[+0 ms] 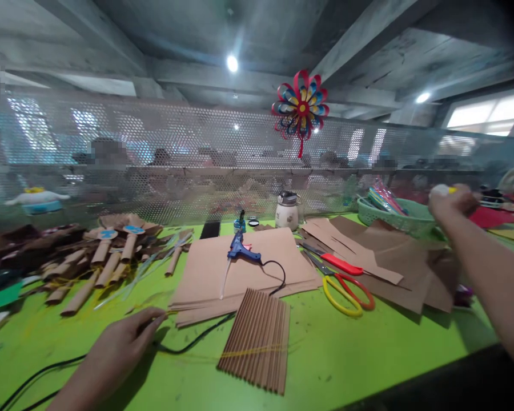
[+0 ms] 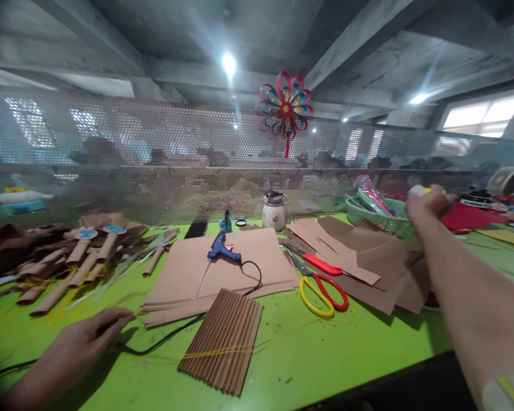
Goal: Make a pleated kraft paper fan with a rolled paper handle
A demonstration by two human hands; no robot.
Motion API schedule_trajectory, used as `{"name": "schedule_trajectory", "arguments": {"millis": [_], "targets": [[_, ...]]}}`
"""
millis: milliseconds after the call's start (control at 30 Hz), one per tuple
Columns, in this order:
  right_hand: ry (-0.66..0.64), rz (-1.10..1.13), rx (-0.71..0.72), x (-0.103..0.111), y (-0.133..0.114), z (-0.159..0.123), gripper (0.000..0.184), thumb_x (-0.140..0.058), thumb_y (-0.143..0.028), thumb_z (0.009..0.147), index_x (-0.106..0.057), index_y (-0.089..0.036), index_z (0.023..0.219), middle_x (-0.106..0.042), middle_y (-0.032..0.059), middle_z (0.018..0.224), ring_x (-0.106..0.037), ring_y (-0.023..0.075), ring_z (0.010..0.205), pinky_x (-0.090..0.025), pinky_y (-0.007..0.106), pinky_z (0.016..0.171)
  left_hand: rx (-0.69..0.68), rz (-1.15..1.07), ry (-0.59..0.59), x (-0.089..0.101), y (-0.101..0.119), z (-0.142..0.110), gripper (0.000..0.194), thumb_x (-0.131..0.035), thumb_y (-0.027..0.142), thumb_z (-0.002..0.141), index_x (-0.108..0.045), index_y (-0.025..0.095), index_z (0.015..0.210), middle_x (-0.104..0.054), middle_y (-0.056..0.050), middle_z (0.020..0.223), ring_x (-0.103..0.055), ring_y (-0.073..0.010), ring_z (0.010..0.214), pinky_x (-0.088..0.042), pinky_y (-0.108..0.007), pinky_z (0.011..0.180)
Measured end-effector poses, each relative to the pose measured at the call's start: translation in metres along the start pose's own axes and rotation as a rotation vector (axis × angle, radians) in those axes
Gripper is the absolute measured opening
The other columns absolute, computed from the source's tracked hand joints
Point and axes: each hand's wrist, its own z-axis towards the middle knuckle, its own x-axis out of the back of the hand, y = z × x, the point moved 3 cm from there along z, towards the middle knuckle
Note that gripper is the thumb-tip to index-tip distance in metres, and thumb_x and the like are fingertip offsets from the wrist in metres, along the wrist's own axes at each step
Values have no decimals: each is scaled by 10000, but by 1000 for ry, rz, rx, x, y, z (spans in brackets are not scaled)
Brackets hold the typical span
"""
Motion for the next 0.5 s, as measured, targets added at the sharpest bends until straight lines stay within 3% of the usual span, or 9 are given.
{"name": "schedule_trajectory", "arguments": {"millis": [67,133,200,233,367,433,500], "targets": [[195,-32,-102,7,-17,16,316,-457,-334,979,-537,-247,1272,-462,98,1394,-474,264,1230,-412,490,1011,-2,-7,3,-2,1,0,365,-495,484,722,-753,240,808,-768,-75,883,-712,-306,821,-537,-355,739],[247,-33,-92,-13,-47,23,410,-507,-355,954,-471,-210,1336,-430,112,1415,-457,296,1245,-401,547,1007,-9,-13,10,-3,2,0,358,-499,480,726,-754,243,814,-768,-74,888,-713,-307,820,-539,-356,735],[119,-8,39,-55,-83,18,358,-484,-334,970,-513,-183,1294,-493,105,1350,-513,272,1197,-437,506,975,-8,-15,18,-3,1,0,355,-507,480,730,-754,240,817,-768,-80,891,-712,-309,822,-540,-358,729],[25,8,108,-81,-99,10,319,-523,-336,953,-548,-228,1252,-516,98,1337,-545,243,1140,-465,466,958,-5,-15,21,-4,1,0,356,-509,480,734,-754,236,817,-767,-84,892,-712,-310,824,-540,-360,730],[-312,76,327,-174,-143,-46,313,-578,-318,928,-569,-162,1199,-597,87,1201,-617,219,1012,-529,429,850,-2,-26,31,-2,2,-3,351,-503,460,759,-752,221,819,-766,-90,896,-707,-305,832,-530,-362,756],[-387,102,376,-202,-151,-69,313,-582,-313,925,-569,-159,1197,-596,87,1201,-617,220,1014,-530,429,848,-2,-48,51,-1,6,-6,340,-509,454,771,-750,221,828,-765,-82,900,-702,-294,835,-521,-348,764],[-416,121,400,-216,-151,-80,318,-581,-314,925,-565,-161,1204,-591,89,1211,-614,224,1022,-528,432,853,-2,-94,72,0,9,-8,335,-518,463,777,-743,220,826,-765,-71,880,-696,-280,809,-514,-330,739]]}}
